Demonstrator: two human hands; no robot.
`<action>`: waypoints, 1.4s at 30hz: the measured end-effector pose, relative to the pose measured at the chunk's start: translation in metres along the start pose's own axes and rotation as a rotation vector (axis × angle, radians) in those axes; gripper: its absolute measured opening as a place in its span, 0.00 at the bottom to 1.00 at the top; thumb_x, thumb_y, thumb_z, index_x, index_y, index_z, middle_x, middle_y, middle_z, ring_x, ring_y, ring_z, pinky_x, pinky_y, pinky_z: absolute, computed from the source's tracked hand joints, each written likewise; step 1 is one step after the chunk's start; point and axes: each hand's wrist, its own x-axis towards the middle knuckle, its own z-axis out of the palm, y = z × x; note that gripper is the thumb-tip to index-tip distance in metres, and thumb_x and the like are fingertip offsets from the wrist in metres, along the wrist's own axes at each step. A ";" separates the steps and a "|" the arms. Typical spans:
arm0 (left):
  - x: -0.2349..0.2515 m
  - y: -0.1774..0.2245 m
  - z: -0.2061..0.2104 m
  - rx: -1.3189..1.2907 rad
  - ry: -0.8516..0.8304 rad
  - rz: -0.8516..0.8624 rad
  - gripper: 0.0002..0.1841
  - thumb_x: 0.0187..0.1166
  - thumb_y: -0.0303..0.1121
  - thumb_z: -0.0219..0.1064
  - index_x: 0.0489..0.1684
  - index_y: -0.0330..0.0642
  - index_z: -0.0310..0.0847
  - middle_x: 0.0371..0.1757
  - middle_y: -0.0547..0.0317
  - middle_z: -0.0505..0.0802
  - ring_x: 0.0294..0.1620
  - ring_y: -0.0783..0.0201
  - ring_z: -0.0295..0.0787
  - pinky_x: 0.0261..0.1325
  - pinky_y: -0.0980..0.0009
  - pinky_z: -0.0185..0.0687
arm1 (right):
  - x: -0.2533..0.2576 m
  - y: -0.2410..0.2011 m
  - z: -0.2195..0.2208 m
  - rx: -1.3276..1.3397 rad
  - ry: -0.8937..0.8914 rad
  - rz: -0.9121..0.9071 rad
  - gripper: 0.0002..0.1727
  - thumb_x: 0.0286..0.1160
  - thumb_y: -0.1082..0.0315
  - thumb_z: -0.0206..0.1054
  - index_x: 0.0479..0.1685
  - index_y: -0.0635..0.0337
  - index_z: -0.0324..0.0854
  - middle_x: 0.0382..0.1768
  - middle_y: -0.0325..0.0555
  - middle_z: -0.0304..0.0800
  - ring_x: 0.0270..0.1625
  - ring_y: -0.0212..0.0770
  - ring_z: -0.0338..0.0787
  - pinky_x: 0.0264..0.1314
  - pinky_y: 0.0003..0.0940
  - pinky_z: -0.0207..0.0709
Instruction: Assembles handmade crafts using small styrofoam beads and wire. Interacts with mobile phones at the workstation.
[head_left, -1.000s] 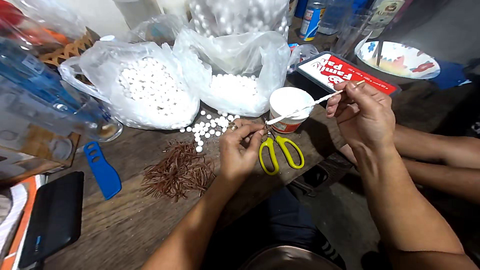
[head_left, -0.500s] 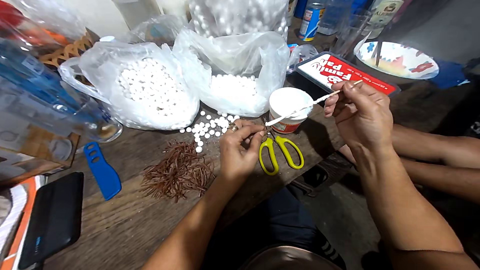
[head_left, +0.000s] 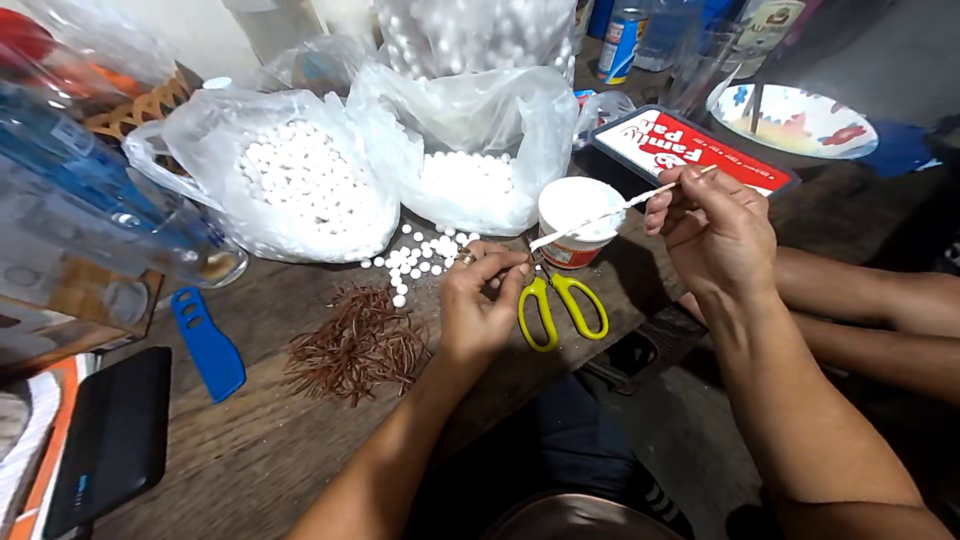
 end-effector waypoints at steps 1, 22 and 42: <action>0.000 0.000 0.000 -0.003 0.014 -0.007 0.06 0.72 0.21 0.68 0.37 0.31 0.92 0.40 0.56 0.90 0.39 0.80 0.83 0.44 0.87 0.78 | 0.000 0.000 -0.001 0.009 0.004 0.004 0.21 0.93 0.70 0.42 0.42 0.55 0.84 0.28 0.31 0.92 0.27 0.25 0.90 0.35 0.19 0.87; 0.002 0.004 -0.001 -0.018 0.058 -0.030 0.04 0.72 0.21 0.69 0.37 0.30 0.90 0.35 0.60 0.90 0.34 0.83 0.81 0.40 0.89 0.78 | -0.005 -0.001 0.000 0.027 0.009 0.004 0.21 0.92 0.71 0.43 0.39 0.55 0.84 0.27 0.32 0.93 0.27 0.25 0.90 0.35 0.19 0.87; 0.001 0.004 0.000 0.004 0.049 -0.008 0.04 0.71 0.21 0.69 0.36 0.30 0.90 0.34 0.59 0.89 0.33 0.83 0.80 0.39 0.88 0.76 | -0.004 -0.005 0.002 -0.005 0.018 -0.017 0.20 0.92 0.71 0.42 0.42 0.56 0.84 0.28 0.31 0.92 0.28 0.25 0.91 0.36 0.20 0.88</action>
